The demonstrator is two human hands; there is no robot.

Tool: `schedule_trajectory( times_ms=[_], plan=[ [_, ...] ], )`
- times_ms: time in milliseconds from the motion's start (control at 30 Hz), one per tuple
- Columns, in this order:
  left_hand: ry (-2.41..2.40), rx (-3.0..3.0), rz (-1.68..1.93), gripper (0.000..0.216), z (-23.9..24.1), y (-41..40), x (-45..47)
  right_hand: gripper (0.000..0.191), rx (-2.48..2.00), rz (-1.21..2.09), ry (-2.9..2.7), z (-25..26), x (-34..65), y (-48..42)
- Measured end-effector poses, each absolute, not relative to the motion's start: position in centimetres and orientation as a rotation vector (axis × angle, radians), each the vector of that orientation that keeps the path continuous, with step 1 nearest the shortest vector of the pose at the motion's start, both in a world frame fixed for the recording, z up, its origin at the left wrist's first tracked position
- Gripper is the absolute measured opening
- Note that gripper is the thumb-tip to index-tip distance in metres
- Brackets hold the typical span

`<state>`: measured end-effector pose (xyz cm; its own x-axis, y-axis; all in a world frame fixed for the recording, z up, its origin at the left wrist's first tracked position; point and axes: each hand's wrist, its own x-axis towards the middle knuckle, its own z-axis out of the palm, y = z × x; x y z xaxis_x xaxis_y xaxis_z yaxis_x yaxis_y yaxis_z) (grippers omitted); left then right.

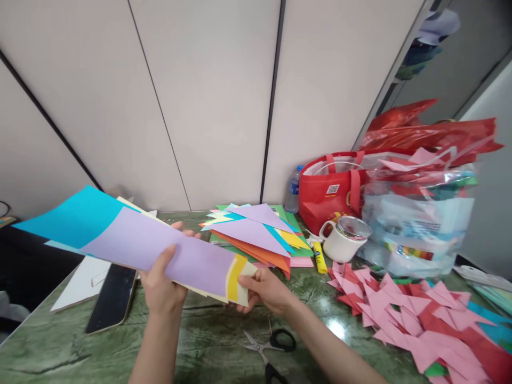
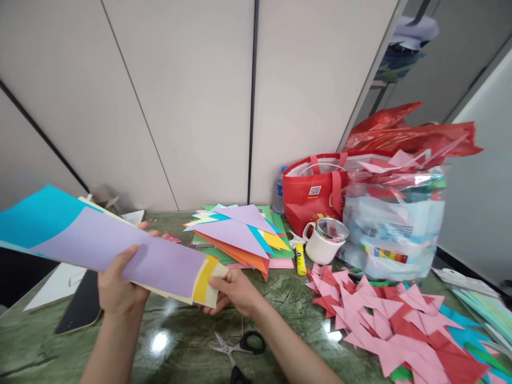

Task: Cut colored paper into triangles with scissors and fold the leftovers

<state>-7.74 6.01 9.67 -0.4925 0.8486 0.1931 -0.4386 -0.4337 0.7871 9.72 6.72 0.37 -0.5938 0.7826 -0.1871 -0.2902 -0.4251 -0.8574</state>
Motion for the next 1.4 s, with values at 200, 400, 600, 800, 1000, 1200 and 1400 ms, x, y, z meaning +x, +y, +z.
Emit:
schedule_trajectory(
  times_ms=[200, 400, 600, 800, 1000, 1200, 1400],
  plan=[
    [0.917, 0.304, 1.944, 0.032, 8.1, 8.3, -8.5, 0.039, -0.901, 1.942, -1.205, 3.2, 11.6, 6.6],
    [0.819, 0.145, 1.934, 0.041, 7.0, 9.4, -8.1, 0.042, -0.969, 1.869, -1.196, 4.5, 12.8, 6.7],
    [0.784, 0.13, 1.869, 0.043, 6.6, 9.7, -8.8, 0.044, -1.016, 1.817, -1.207, 5.5, 13.8, 6.6],
    [0.795, 0.108, 1.919, 0.041, 6.4, 10.0, -9.4, 0.044, -1.059, 1.772, -1.257, 5.7, 14.4, 6.5],
    [0.828, 0.089, 2.028, 0.043, 6.6, 10.0, -10.9, 0.041, -1.103, 1.692, -1.285, 6.7, 17.3, 6.8],
    [0.885, 0.044, 2.116, 0.046, 6.7, 10.2, -13.0, 0.035, -1.228, 1.334, -0.986, 8.8, 23.6, 6.4],
    [0.837, 0.194, 1.971, 0.028, 6.6, 9.8, -10.2, 0.03, -1.04, 1.298, -0.78, 8.8, 21.8, 6.8]
  ],
)
